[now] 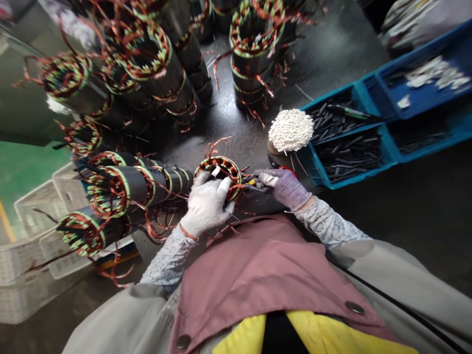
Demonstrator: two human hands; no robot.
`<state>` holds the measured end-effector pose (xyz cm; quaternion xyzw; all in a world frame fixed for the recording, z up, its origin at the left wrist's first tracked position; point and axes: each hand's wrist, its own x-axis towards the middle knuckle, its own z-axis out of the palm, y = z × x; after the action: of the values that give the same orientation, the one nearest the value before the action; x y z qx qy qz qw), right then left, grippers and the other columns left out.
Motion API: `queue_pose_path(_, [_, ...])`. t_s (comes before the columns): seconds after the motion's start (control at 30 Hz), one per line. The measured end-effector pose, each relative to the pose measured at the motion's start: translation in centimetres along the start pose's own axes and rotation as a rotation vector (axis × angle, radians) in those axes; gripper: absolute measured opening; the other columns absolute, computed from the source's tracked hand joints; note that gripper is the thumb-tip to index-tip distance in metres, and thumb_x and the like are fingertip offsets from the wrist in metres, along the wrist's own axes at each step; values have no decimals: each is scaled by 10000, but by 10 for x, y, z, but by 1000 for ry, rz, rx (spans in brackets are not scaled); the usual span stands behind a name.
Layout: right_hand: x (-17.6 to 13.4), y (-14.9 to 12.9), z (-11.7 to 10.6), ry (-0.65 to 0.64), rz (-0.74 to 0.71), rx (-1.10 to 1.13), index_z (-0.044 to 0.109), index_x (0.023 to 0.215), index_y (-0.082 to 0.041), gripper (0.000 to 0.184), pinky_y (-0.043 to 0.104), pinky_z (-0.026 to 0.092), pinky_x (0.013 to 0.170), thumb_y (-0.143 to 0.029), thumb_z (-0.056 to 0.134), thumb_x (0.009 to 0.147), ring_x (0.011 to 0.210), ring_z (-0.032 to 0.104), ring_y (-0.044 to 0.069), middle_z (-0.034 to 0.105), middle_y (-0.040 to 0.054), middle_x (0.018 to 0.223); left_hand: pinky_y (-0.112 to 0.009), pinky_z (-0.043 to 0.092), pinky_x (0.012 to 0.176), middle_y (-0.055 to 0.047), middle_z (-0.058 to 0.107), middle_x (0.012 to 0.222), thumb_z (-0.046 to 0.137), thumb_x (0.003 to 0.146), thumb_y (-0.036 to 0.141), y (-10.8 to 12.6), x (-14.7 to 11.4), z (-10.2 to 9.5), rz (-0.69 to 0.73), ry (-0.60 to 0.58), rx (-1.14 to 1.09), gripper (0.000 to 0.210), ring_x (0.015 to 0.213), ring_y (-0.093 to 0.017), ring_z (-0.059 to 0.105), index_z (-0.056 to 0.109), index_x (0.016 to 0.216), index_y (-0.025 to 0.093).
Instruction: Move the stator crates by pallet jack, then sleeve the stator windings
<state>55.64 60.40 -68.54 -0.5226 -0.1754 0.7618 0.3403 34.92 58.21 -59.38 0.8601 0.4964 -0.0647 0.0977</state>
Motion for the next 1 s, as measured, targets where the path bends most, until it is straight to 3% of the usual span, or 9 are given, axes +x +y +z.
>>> queue_pose_path(0.1, [-3, -6, 4, 5, -2, -21, 749, 821, -131, 320, 154, 503, 454, -265, 880, 561, 531, 616, 92, 687, 18, 642, -478, 362, 1065, -76, 717, 881, 567, 788, 359, 0, -1, 0, -5, -1, 4, 414, 862, -268, 670, 608, 1140, 146])
queue_pose_path(0.3, [-8, -18, 9, 52, 55, -196, 736, 910, -117, 150, 172, 519, 424, -108, 703, 764, 520, 637, 110, 718, 53, 709, -482, 359, 1070, -77, 719, 891, 569, 782, 360, -1, 0, 1, -8, 3, 2, 405, 863, -273, 670, 613, 1128, 152])
queue_pose_path(0.43, [-10, -19, 12, 52, -89, -389, 743, 963, -127, 197, 192, 554, 493, -78, 632, 807, 595, 677, 130, 742, 68, 798, -475, 362, 1060, -76, 712, 869, 566, 788, 356, 0, 1, 0, -7, -11, -5, 413, 855, -269, 665, 607, 1142, 147])
queue_pose_path(0.6, [-6, -17, 9, -39, -324, -671, 754, 1006, -145, 233, 236, 595, 712, -125, 662, 792, 859, 710, 170, 742, 76, 1019, -480, 362, 1046, -72, 705, 855, 546, 801, 351, 1, 0, -1, -10, -14, -2, 399, 843, -268, 657, 603, 1145, 156])
queue_pose_path(0.73, [7, -32, 3, -164, -311, -853, 771, 944, -159, 185, 278, 587, 740, -190, 694, 779, 772, 705, 178, 752, 44, 859, -472, 374, 1030, -69, 700, 839, 543, 795, 345, 0, 0, -2, 10, -17, -10, 393, 827, -264, 656, 605, 1134, 155])
queue_pose_path(0.83, [14, -41, 2, -289, -428, -1002, 779, 906, -214, 163, 314, 556, 856, -213, 720, 754, 858, 704, 201, 754, 13, 876, -465, 380, 1025, -70, 698, 841, 537, 796, 347, -1, 1, -4, 34, -27, -24, 361, 828, -259, 655, 614, 1097, 162])
queue_pose_path(0.93, [11, -35, -2, -368, -460, -1035, 754, 1043, -242, 283, 334, 518, 931, -256, 712, 764, 984, 687, 223, 745, 11, 1025, -468, 380, 1028, -69, 693, 838, 527, 804, 341, -3, 1, -7, 38, -55, -28, 332, 831, -255, 651, 618, 1074, 171])
queue_pose_path(1.0, [4, -25, -6, -320, -460, -1028, 702, 1170, -227, 373, 328, 503, 944, -291, 676, 804, 1045, 670, 226, 722, 34, 1119, -479, 371, 1045, -75, 698, 857, 521, 811, 345, -5, 0, -6, 44, -70, -28, 346, 857, -260, 652, 617, 1095, 172])
